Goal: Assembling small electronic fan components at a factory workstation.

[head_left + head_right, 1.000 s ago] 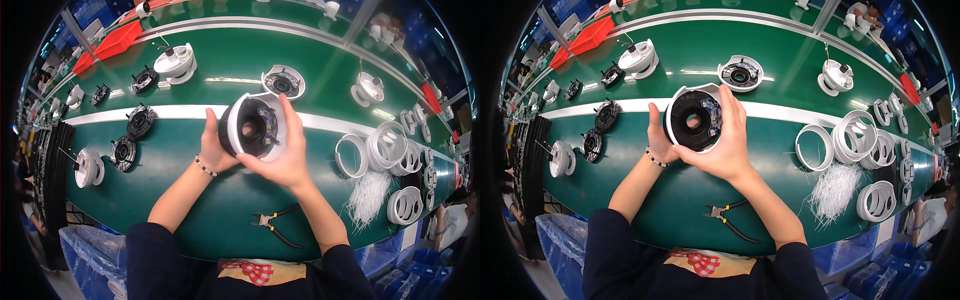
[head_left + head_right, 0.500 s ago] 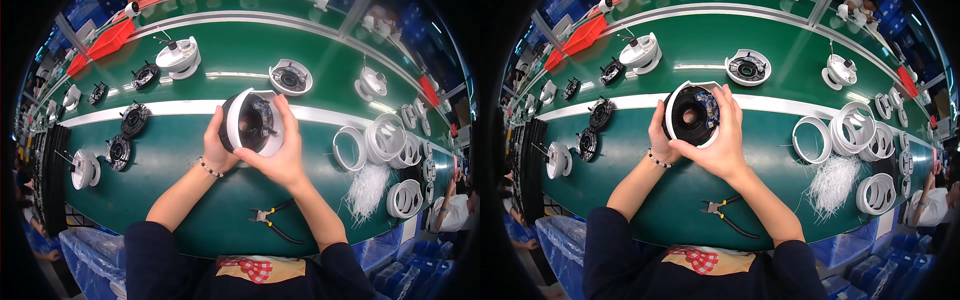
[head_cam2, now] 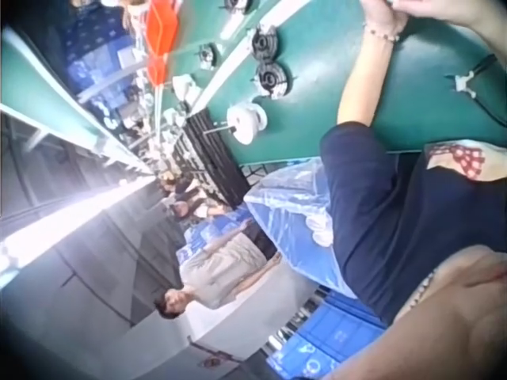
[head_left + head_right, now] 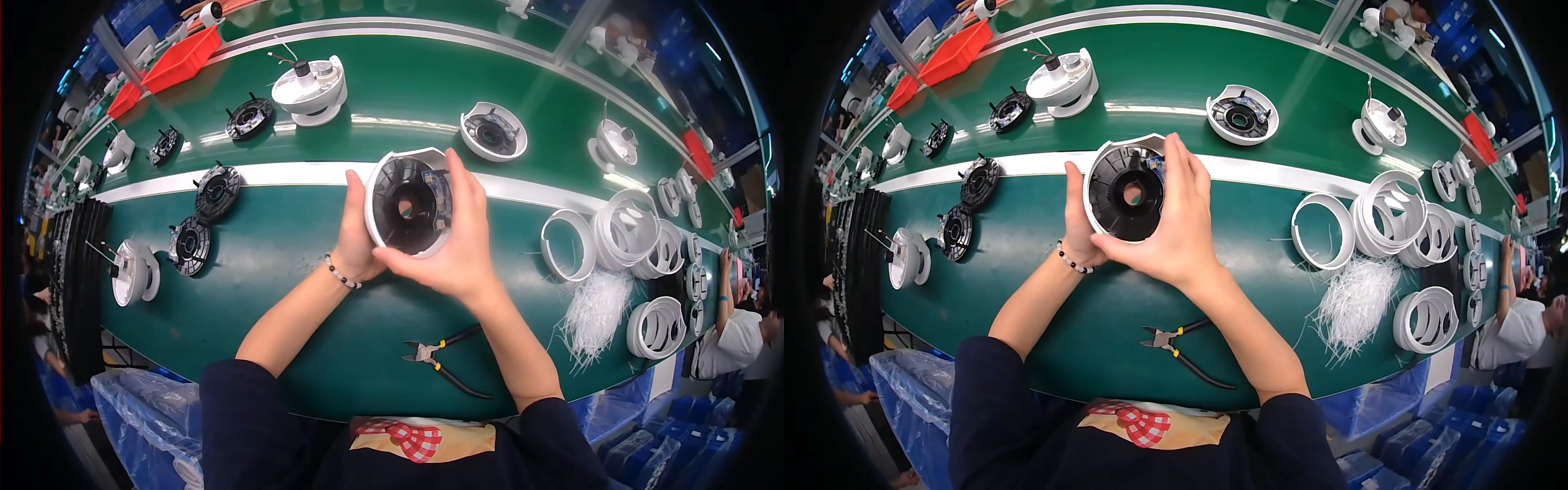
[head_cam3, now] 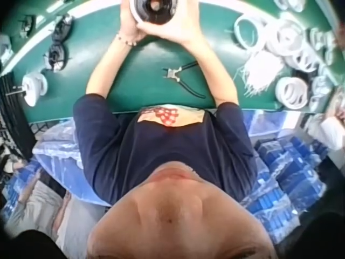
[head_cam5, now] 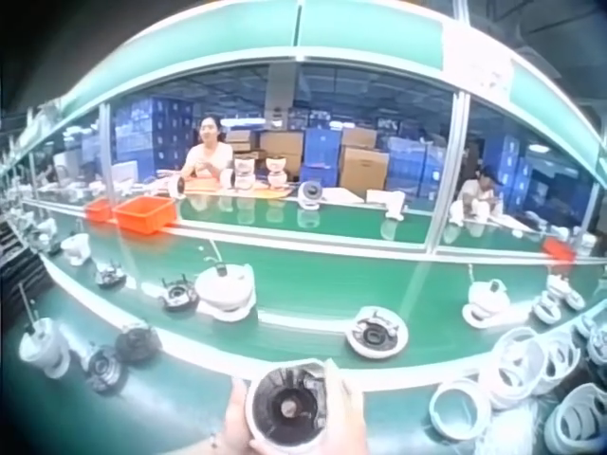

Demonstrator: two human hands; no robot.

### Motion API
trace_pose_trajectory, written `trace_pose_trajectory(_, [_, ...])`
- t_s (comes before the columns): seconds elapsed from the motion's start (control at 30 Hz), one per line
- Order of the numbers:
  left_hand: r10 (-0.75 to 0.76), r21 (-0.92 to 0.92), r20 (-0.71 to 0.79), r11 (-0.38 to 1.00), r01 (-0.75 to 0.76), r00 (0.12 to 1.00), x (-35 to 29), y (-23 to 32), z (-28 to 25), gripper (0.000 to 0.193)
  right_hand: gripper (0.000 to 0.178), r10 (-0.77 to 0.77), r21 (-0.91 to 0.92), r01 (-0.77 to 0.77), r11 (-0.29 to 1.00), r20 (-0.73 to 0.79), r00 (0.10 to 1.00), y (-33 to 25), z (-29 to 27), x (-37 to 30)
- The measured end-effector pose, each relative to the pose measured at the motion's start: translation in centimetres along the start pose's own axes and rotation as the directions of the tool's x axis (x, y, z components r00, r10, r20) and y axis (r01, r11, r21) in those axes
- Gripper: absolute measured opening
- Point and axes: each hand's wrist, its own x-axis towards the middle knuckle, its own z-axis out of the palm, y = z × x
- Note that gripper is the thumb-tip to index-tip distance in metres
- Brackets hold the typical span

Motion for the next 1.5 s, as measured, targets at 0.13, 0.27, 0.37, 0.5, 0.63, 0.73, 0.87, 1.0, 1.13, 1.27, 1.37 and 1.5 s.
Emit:
trace_pose_trajectory(0.13, [-0.047,-0.096,0.04,0.994,0.051,0.998,-0.1,0.7,0.2,0.066,0.106,-0.097,-0.03,0.1,0.995,0.094,0.991,0.2,-1.0,0.5])
trace_pose_trajectory(0.27, [0.047,-0.103,0.054,0.994,-0.041,0.997,-0.8,0.9,0.7,0.051,0.111,-0.086,-0.081,0.075,0.994,-0.132,0.987,-0.5,1.5,-0.7])
trace_pose_trajectory(0.37, [0.08,-0.144,0.038,0.987,-0.074,0.996,-1.5,1.2,0.7,0.052,0.112,-0.032,-0.087,0.018,0.996,-0.162,0.986,-1.3,2.8,-0.9])
trace_pose_trajectory(0.5, [0.102,-0.094,0.094,0.991,-0.093,0.99,-2.0,1.3,0.1,0.051,0.112,-0.047,-0.093,0.032,0.995,-0.163,0.985,-1.7,3.1,-1.1])
trace_pose_trajectory(0.63, [0.121,-0.188,-0.03,0.974,-0.125,0.992,0.1,-0.2,-0.3,0.045,0.109,-0.094,-0.221,0.037,0.975,-0.253,0.963,-0.1,3.4,-1.2])
trace_pose_trajectory(0.73, [0.029,-0.152,-0.114,0.987,-0.046,0.993,1.4,-0.6,-2.7,0.045,0.108,0.108,-0.188,-0.147,0.971,-0.2,0.974,2.1,5.7,-1.0])
trace_pose_trajectory(0.87, [-0.068,-0.09,-0.11,0.994,0.058,0.992,6.1,-0.2,-1.9,0.043,0.105,0.136,-0.273,-0.192,0.942,-0.213,0.968,3.4,3.3,0.1])
trace_pose_trajectory(1.0, [-0.101,-0.25,-0.193,0.967,0.051,0.976,10.7,1.3,-2.5,0.039,0.082,-0.134,-0.427,0.046,0.903,-0.18,0.975,0.5,-2.8,-2.1])
trace_pose_trajectory(1.13, [0.071,-0.025,-0.279,0.996,-0.081,0.958,15.5,1.9,-6.1,0.018,0.062,0.06,-0.663,0.023,0.748,0.103,0.993,-0.7,-7.7,-6.8])
trace_pose_trajectory(1.27, [0.287,0.715,-0.28,0.699,0.0,0.916,13.4,4.8,-7.0,0.038,0.061,0.159,-0.707,-0.02,0.707,0.131,0.978,-0.1,-8.7,-10.1])
trace_pose_trajectory(1.37, [0.532,0.943,-0.1,0.32,-0.09,0.841,9.5,5.7,-8.2,0.041,0.049,0.199,-0.733,-0.069,0.677,0.091,0.976,1.0,-9.3,-11.3])
trace_pose_trajectory(1.5, [0.723,0.979,0.123,0.025,-0.204,0.68,5.9,12.0,-10.7,0.016,0.022,0.037,-0.731,0.004,0.682,0.04,0.998,1.9,-9.6,-10.7])
